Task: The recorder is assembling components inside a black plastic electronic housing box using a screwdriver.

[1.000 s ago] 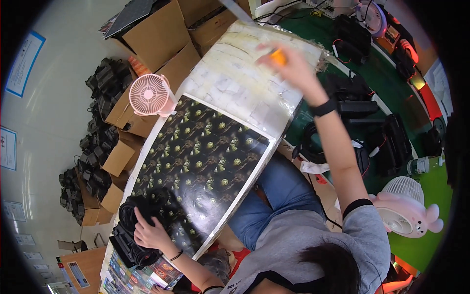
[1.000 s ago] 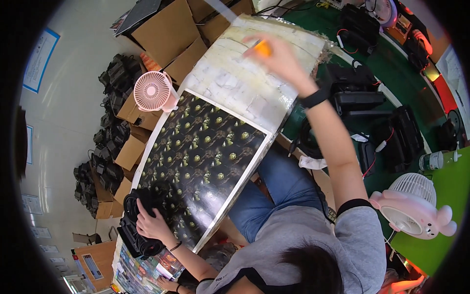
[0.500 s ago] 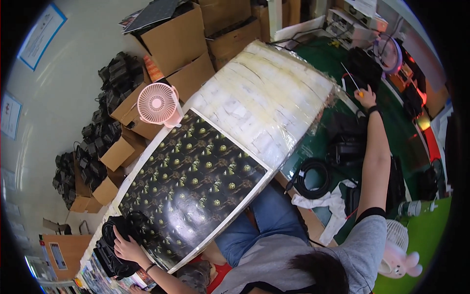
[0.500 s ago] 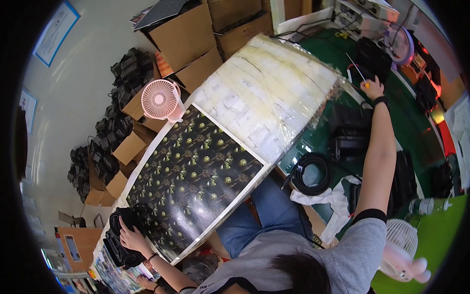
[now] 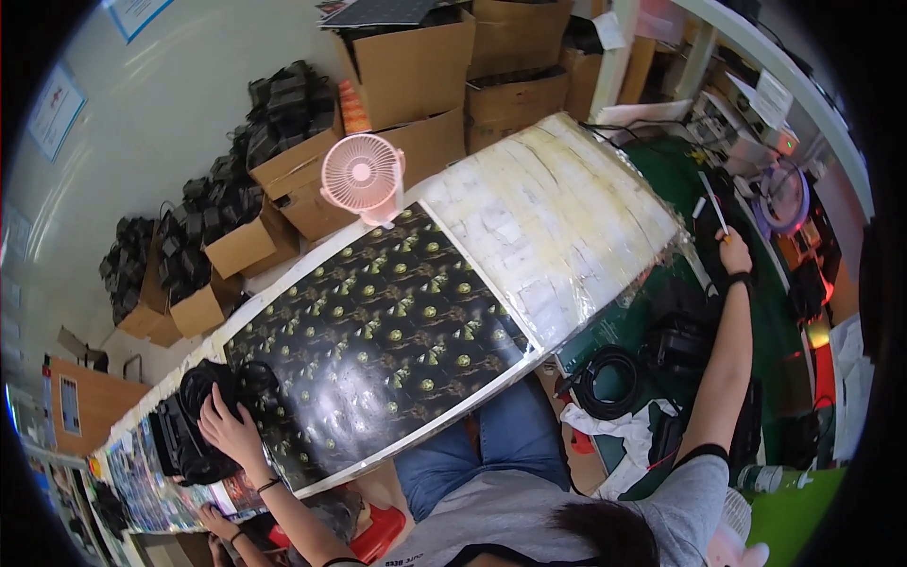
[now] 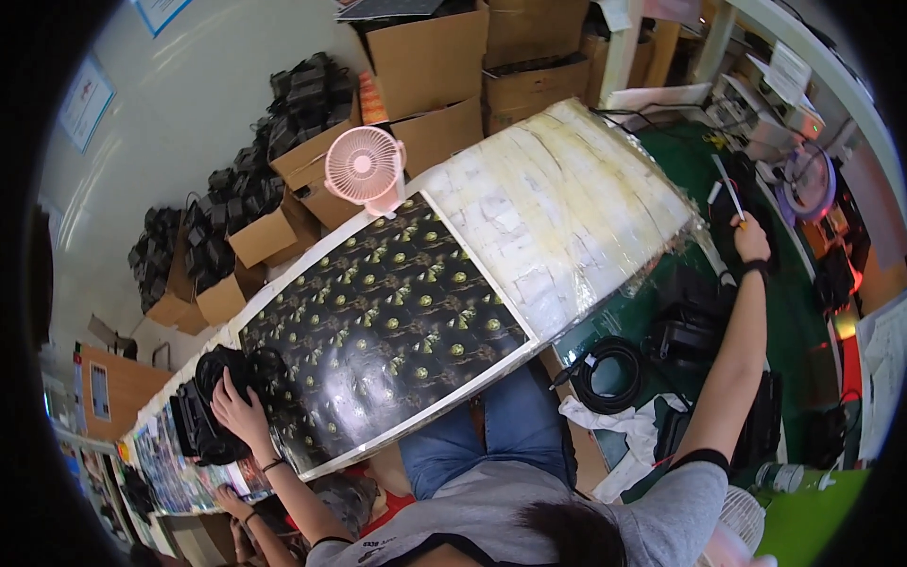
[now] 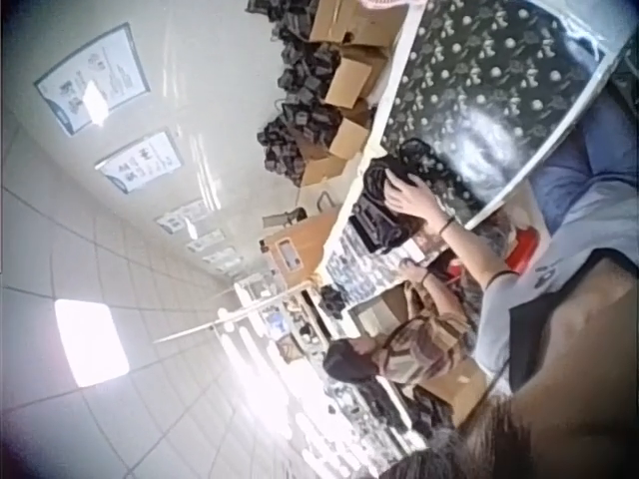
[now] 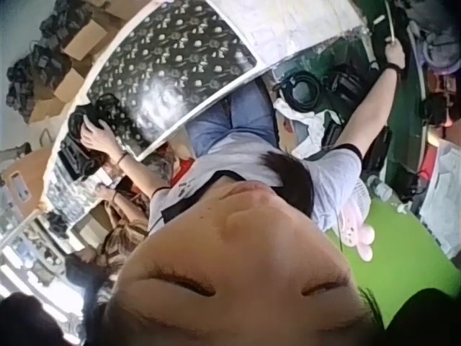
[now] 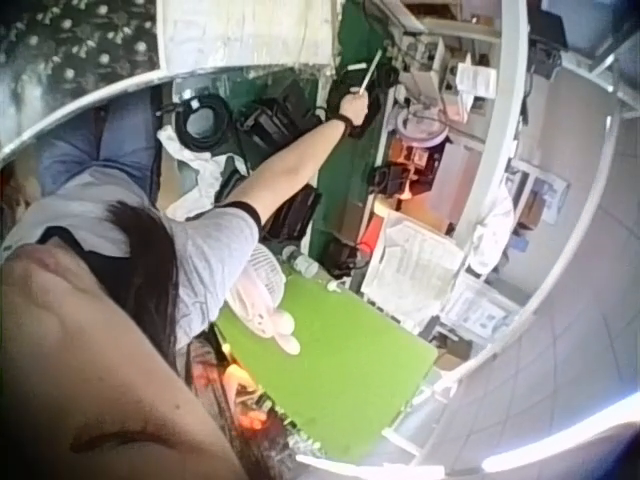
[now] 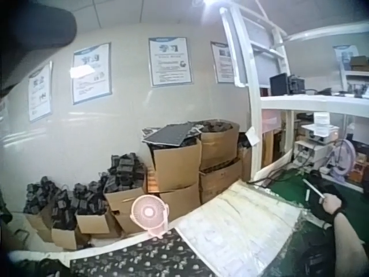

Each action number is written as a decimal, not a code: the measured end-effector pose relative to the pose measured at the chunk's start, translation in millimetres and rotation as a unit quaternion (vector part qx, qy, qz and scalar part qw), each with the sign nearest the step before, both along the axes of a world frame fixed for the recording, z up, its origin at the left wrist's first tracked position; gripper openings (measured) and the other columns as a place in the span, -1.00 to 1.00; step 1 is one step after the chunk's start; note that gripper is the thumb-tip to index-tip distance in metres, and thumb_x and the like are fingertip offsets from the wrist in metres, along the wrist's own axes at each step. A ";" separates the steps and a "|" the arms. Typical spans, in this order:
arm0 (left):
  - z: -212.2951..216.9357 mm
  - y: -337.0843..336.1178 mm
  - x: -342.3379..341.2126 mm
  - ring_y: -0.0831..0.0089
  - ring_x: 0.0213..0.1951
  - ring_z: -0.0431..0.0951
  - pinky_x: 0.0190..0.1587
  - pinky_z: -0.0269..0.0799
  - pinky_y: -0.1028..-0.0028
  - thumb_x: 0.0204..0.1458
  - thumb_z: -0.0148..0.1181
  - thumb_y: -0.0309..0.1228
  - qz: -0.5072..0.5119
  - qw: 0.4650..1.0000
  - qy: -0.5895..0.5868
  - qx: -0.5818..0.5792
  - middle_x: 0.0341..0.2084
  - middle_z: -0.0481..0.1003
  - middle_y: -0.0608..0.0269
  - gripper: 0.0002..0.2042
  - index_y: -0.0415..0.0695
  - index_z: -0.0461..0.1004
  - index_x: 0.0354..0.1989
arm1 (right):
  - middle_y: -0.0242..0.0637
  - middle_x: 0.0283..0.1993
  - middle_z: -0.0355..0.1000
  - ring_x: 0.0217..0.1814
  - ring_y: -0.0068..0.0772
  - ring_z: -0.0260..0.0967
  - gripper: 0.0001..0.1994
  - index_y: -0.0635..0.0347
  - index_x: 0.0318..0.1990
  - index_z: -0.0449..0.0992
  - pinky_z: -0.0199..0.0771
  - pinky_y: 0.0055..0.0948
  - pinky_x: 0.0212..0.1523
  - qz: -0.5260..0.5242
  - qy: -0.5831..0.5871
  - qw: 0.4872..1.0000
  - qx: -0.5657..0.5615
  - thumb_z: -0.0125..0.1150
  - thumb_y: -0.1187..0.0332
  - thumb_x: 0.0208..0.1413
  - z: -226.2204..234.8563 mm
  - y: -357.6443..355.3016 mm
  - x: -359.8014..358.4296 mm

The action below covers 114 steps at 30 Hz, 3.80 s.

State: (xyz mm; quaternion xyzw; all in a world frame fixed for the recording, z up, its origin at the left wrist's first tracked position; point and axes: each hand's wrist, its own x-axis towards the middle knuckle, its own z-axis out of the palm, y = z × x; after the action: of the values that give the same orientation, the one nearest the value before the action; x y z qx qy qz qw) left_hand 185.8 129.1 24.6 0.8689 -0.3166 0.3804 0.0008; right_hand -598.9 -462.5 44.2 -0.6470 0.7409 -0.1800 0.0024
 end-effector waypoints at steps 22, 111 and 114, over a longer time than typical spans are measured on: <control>-18.9 -19.5 -77.8 0.13 0.25 0.30 0.33 0.08 -0.01 -0.01 0.24 -0.45 -0.108 0.977 0.073 -0.171 0.11 0.42 0.32 -0.62 0.13 0.54 0.03 | -0.33 -0.43 0.48 -0.39 -0.52 0.40 -0.97 0.24 -0.30 0.55 0.42 -0.54 -0.22 0.378 -0.010 0.925 -0.042 0.23 0.52 0.11 112.6 150.2 290.3; 21.7 -19.4 -180.1 0.42 -0.34 0.50 -0.27 0.34 0.41 -0.17 0.49 -0.30 -0.261 0.936 0.190 -0.136 -0.47 0.51 0.46 -0.81 0.04 0.57 -0.43 | -0.21 0.35 0.35 -0.44 -0.81 0.14 -0.51 0.20 0.18 0.43 0.29 -0.78 -0.32 0.520 -0.574 0.629 0.065 0.29 0.65 0.05 -36.0 300.2 496.2; 9.7 -11.1 -187.3 0.36 -0.07 0.49 0.02 0.28 0.30 -0.14 0.47 -0.25 -0.236 0.949 0.189 -0.093 -0.22 0.57 0.46 -0.74 0.03 0.60 -0.28 | -0.21 0.35 0.35 -0.45 -0.80 0.15 -0.52 0.18 0.17 0.44 0.30 -0.77 -0.31 0.518 -0.568 0.636 0.067 0.29 0.64 0.06 -36.4 298.2 497.9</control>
State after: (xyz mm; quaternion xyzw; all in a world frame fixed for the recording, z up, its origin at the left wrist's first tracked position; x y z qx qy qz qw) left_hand -1.5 118.0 34.3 0.8218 -0.4696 0.2255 0.2310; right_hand -101.1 -164.3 7.8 -0.6929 0.1465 -0.4310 0.5591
